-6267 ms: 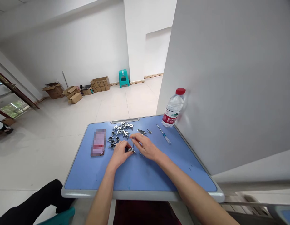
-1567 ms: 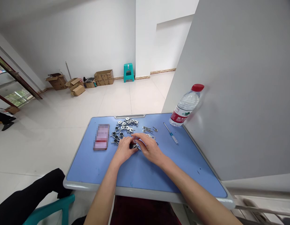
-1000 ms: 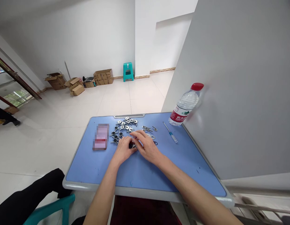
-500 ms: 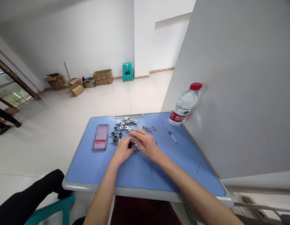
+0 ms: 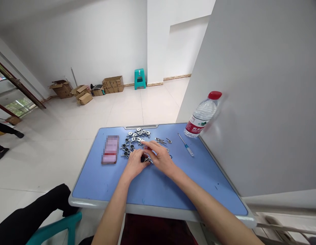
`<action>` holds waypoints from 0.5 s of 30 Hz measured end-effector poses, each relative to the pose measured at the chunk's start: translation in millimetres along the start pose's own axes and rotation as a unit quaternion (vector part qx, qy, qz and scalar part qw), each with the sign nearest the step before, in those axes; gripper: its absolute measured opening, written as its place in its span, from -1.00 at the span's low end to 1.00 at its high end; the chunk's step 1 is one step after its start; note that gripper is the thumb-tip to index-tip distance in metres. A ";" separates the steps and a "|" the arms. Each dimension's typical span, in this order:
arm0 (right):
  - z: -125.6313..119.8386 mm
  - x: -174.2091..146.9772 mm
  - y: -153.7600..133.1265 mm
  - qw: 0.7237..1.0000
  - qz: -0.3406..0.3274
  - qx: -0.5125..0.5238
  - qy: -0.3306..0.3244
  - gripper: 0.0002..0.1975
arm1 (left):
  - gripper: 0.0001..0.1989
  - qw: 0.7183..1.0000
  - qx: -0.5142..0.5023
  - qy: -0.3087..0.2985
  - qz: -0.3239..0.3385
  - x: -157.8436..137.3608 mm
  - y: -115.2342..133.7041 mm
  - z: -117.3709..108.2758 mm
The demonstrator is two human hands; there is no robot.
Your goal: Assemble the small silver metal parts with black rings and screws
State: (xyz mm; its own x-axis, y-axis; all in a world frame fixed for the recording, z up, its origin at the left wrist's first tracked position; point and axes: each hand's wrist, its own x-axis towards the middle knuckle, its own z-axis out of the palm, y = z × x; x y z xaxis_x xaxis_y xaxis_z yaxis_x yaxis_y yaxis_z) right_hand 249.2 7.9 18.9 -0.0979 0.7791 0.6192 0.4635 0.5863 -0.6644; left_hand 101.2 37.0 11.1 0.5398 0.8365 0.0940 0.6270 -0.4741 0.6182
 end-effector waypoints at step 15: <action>-3.6 -0.4 -4.0 0.999 0.001 0.025 -0.023 -0.61 | -0.88 1.000 -0.002 -0.002 0.001 0.2 -2.0 1.5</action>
State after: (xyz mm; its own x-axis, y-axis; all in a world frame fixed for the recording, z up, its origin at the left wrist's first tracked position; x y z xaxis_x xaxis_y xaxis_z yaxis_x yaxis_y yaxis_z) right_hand 250.5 4.5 22.9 -0.1383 0.7889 0.5987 0.4186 0.5944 -0.6866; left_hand 100.9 37.7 8.7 0.5426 0.8349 0.0925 0.6243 -0.4745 0.6205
